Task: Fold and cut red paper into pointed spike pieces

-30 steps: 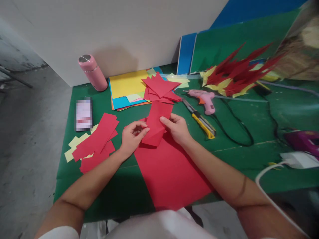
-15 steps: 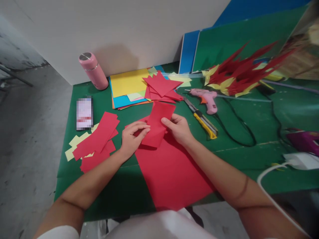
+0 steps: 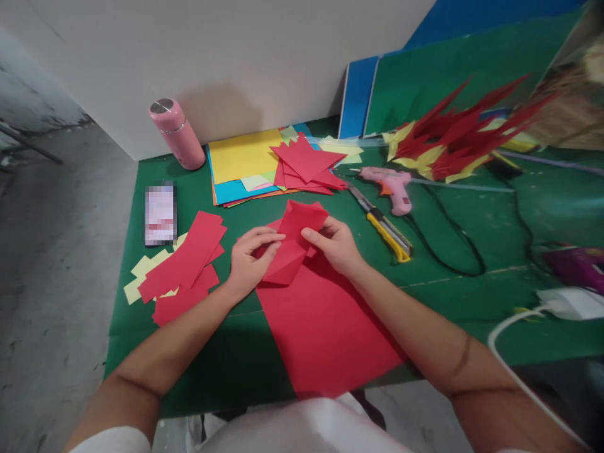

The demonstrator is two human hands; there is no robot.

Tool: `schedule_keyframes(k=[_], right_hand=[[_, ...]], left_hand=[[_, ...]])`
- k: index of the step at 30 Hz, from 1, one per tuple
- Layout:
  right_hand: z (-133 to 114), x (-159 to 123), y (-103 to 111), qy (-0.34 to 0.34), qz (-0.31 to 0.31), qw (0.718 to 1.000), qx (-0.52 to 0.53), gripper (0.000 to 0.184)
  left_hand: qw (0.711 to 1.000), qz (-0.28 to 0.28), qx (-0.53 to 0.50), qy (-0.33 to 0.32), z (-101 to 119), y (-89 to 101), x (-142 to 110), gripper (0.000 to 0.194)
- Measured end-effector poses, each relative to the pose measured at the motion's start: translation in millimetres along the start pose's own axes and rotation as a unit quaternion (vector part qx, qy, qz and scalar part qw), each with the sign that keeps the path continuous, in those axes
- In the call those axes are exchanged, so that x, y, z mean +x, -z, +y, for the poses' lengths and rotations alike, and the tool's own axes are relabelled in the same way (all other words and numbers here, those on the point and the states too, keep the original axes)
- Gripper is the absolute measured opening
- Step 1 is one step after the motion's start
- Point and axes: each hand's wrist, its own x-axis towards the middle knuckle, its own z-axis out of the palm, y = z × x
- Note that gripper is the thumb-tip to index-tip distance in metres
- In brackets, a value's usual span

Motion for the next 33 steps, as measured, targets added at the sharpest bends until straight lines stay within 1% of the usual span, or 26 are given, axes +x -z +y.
schedule_keyframes(k=[2, 5, 10, 13, 22, 24, 27, 30, 33], right_hand=[[0, 0, 0, 0.01, 0.024, 1.0, 0.008, 0.038], [2, 2, 2, 0.002, 0.049, 0.999, 0.017, 0.036], [4, 3, 4, -0.014, 0.067, 0.997, 0.025, 0.039], [3, 4, 3, -0.018, 0.072, 0.997, 0.026, 0.04], [6, 4, 3, -0.023, 0.067, 0.997, 0.02, 0.042], [7, 4, 3, -0.025, 0.068, 0.997, 0.025, 0.042], [5, 2, 2, -0.02, 0.066, 0.997, 0.031, 0.04], [1, 0, 0, -0.017, 0.061, 0.998, 0.021, 0.04], [-2, -2, 0, -0.016, 0.055, 0.998, -0.004, 0.041]], left_hand=[[1.0, -0.016, 0.007, -0.016, 0, -1.2, -1, 0.014], [0.998, -0.042, 0.023, -0.03, 0, -2.3, -4, 0.018], [0.998, -0.065, 0.015, -0.012, -2, -1.1, -5, 0.02], [0.997, -0.073, 0.01, 0.0, -3, -0.5, -6, 0.022], [0.997, -0.073, -0.002, 0.017, -2, -0.7, -5, 0.022], [0.997, -0.074, -0.016, 0.031, -2, -0.4, -5, 0.021], [0.991, -0.079, -0.072, 0.082, -3, 0.6, -5, 0.023], [0.974, -0.095, -0.149, 0.142, -7, 1.9, -5, 0.029], [0.959, -0.108, -0.197, 0.17, -11, 2.5, -5, 0.037]])
